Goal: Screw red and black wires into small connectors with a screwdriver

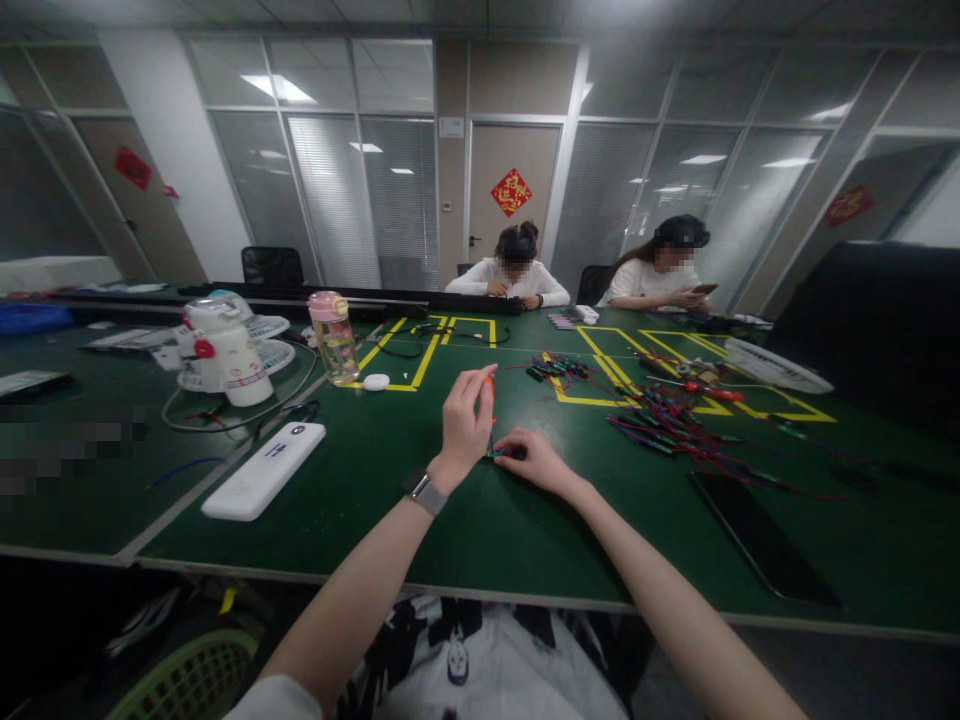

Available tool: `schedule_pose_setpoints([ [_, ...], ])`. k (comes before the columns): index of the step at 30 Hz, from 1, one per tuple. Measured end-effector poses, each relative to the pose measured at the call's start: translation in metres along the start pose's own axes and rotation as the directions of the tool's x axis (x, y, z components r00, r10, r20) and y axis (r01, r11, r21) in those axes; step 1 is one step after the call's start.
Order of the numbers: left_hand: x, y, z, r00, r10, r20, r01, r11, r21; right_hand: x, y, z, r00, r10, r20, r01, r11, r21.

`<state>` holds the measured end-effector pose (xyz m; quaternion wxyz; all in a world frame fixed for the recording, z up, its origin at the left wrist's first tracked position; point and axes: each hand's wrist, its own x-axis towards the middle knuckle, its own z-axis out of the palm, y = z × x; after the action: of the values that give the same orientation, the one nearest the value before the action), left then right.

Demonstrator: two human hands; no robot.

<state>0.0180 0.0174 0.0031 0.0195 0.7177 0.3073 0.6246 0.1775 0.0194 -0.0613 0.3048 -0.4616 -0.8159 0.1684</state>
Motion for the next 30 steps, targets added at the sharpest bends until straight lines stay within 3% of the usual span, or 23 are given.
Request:
schedule_pose_setpoints([
  [7, -0.0006, -0.0025, 0.0031, 0.998, 0.032, -0.058, -0.029, 0.998, 0.056, 0.0000, -0.0022, -0.0011, 1.000, -0.004, -0.009, 0.004, 1.000, -0.009],
  [15, -0.0013, -0.0012, 0.0008, 0.999, -0.004, 0.051, 0.005, 1.000, -0.019, 0.0003, 0.0001, -0.0006, 1.000, -0.018, -0.006, 0.018, 1.000, -0.006],
  [26, 0.0007, -0.0016, 0.0026, 0.999, -0.027, -0.027, 0.028, 0.999, 0.025, 0.0004, -0.0015, -0.0011, 1.000, -0.009, 0.003, 0.009, 1.000, -0.012],
  [30, -0.0003, -0.0003, 0.0015, 0.998, -0.032, 0.049, 0.033, 0.999, -0.025, 0.0005, 0.0012, 0.0001, 1.000, -0.018, -0.003, 0.018, 1.000, -0.010],
])
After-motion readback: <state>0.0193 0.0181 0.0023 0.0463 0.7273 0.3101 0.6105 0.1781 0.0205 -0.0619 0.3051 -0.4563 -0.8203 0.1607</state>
